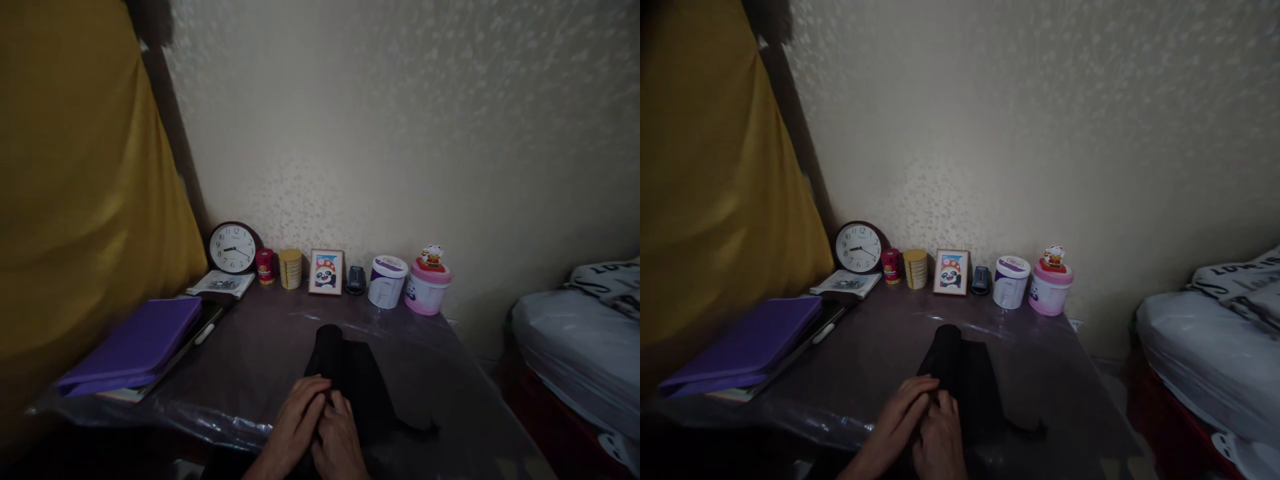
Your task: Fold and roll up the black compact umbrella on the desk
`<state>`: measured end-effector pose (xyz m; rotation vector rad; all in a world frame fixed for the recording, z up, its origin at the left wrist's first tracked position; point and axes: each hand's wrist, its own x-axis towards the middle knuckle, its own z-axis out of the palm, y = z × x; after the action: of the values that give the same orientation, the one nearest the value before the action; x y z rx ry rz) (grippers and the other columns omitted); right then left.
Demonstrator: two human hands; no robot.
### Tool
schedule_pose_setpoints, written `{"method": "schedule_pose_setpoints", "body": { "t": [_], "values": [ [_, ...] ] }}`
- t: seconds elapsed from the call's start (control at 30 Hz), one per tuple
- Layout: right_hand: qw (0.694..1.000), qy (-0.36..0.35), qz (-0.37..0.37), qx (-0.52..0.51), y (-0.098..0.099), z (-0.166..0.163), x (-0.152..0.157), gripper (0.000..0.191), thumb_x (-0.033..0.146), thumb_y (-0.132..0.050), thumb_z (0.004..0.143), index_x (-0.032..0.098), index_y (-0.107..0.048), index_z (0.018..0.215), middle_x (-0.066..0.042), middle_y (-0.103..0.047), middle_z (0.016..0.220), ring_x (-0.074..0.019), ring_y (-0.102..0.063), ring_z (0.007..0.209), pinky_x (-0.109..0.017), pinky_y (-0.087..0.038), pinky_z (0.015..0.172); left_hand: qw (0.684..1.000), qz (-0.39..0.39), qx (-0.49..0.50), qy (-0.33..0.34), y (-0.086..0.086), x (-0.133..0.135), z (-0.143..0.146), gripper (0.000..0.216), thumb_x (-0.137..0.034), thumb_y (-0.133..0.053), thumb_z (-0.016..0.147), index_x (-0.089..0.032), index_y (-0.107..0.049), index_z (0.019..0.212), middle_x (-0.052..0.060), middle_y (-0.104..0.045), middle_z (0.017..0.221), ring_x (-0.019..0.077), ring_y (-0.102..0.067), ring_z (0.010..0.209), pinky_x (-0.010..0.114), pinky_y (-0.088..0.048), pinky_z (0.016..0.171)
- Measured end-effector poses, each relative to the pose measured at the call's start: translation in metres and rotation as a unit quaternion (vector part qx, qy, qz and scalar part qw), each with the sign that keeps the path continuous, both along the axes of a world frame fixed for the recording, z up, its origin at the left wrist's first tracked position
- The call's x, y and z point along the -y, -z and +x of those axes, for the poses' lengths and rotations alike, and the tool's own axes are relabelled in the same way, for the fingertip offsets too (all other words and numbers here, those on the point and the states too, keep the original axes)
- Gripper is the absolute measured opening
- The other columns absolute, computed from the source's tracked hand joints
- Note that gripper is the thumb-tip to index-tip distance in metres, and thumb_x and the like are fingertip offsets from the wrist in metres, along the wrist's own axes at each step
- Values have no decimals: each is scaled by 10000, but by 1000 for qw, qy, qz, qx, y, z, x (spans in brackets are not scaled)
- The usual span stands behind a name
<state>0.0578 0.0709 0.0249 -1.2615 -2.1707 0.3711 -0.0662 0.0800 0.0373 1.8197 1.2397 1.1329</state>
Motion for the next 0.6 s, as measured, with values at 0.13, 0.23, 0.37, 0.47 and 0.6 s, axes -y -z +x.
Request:
{"method": "schedule_pose_setpoints", "body": {
  "t": [0.13,0.23,0.37,0.47,0.6],
  "values": [
    [1000,-9,0,-6,-1,0,-1,309,106,-549,722,293,-639,950,24,-665,991,-216,-496,933,-341,-356,794,994,-23,-22,100,12,-32,16,392,-410,-264,916,-296,-536,1174,-22,-525,1284,154,-276,1316,415,-201,1111],
    [1000,-2,10,-16,-2,0,-2,190,117,-545,756,268,-641,821,41,-671,921,-193,-495,907,-311,-357,761,993,-23,-44,107,19,-55,17,432,-427,-218,920,-296,-552,1159,-31,-482,1326,154,-227,1336,419,-181,1114],
    [999,-6,19,-25,-1,0,-3,162,113,-529,791,234,-605,716,53,-660,831,-162,-486,870,-289,-344,753,992,-8,-79,100,26,-80,16,419,-453,-224,912,-347,-517,1192,-65,-350,1417,158,-156,1357,420,-119,1121],
    [1000,-4,15,-25,1,0,-4,150,108,-535,790,225,-594,718,54,-646,813,-151,-478,860,-285,-336,753,992,-4,-105,73,33,-97,17,412,-472,-264,898,-364,-450,1249,-54,-258,1460,175,-116,1365,444,-78,1115],
    [1000,5,9,-21,-2,-2,-3,169,101,-527,796,217,-581,686,59,-640,800,-144,-471,869,-281,-332,767,992,-15,-124,29,41,-112,12,454,-464,-249,900,-331,-343,1323,-2,-233,1471,190,-153,1359,476,-103,1099]
  ]
}}
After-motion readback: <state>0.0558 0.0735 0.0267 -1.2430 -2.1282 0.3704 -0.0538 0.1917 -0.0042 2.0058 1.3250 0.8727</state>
